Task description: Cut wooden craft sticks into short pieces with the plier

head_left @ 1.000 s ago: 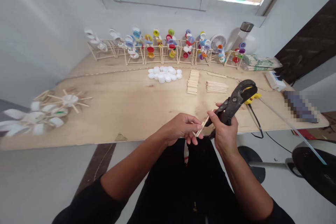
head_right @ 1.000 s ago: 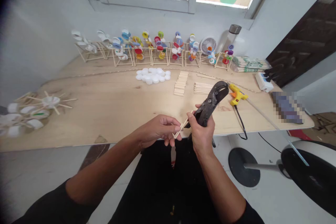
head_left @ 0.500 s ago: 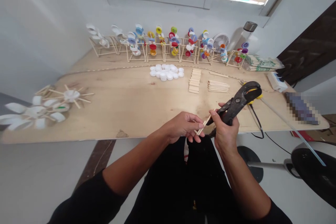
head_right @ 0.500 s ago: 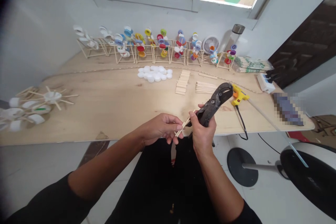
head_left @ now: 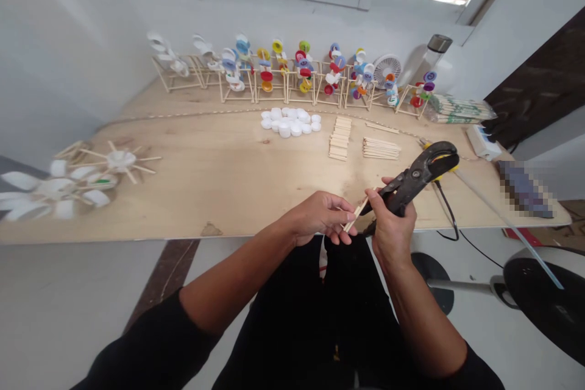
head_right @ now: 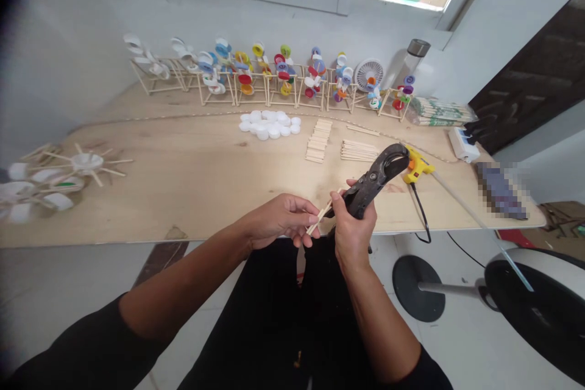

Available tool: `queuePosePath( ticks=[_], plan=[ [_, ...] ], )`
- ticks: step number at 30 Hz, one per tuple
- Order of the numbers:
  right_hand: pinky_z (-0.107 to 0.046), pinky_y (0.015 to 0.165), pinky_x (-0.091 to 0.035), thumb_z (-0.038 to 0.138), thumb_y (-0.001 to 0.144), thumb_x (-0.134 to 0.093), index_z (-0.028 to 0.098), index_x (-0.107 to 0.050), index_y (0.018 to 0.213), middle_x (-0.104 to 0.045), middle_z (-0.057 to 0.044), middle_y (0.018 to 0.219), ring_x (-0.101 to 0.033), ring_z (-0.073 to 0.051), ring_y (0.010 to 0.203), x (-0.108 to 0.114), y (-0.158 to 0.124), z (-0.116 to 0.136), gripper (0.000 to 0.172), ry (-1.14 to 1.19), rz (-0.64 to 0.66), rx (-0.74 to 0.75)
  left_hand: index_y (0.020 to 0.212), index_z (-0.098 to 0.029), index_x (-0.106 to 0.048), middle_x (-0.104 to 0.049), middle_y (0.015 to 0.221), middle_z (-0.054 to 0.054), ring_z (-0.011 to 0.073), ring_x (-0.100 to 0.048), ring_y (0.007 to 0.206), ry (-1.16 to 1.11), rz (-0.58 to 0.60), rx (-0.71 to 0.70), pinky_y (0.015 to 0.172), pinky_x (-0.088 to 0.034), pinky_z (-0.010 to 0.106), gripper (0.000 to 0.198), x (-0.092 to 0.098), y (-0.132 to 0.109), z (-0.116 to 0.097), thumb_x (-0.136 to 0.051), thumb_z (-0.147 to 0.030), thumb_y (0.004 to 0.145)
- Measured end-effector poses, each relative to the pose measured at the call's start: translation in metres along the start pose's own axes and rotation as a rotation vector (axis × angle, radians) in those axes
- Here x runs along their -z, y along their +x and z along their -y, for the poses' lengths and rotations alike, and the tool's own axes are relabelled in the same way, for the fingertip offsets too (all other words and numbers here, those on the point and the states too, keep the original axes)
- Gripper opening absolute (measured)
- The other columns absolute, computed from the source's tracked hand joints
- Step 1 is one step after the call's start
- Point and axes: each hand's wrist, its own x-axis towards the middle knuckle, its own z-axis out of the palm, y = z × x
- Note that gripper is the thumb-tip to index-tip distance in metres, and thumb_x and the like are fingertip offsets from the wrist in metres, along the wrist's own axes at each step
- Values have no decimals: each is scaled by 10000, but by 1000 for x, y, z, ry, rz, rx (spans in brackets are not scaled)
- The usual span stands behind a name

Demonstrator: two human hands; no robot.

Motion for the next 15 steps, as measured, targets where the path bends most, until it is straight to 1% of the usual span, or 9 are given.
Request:
queuePosePath(
  ticks=[9,15],
  plan=[
    [-225,558,-443,230,629,-711,196,-576,950,-556,41,708,-543,-98,593,0,2,-2,350,19,-6,-8,780,-107,-562,-648,636,45,112,-608,503,6,4,-4,445,-406,181,202,0,0,-1,-663,-264,701],
    [-236,598,-448,223,626,-711,191,-577,949,-563,43,713,-551,-98,608,-3,4,-2,351,30,-6,3,738,-105,-559,-639,621,37,95,-592,482,68,-28,-45,434,-401,171,183,-3,1,-3,-638,-267,708]
  ],
)
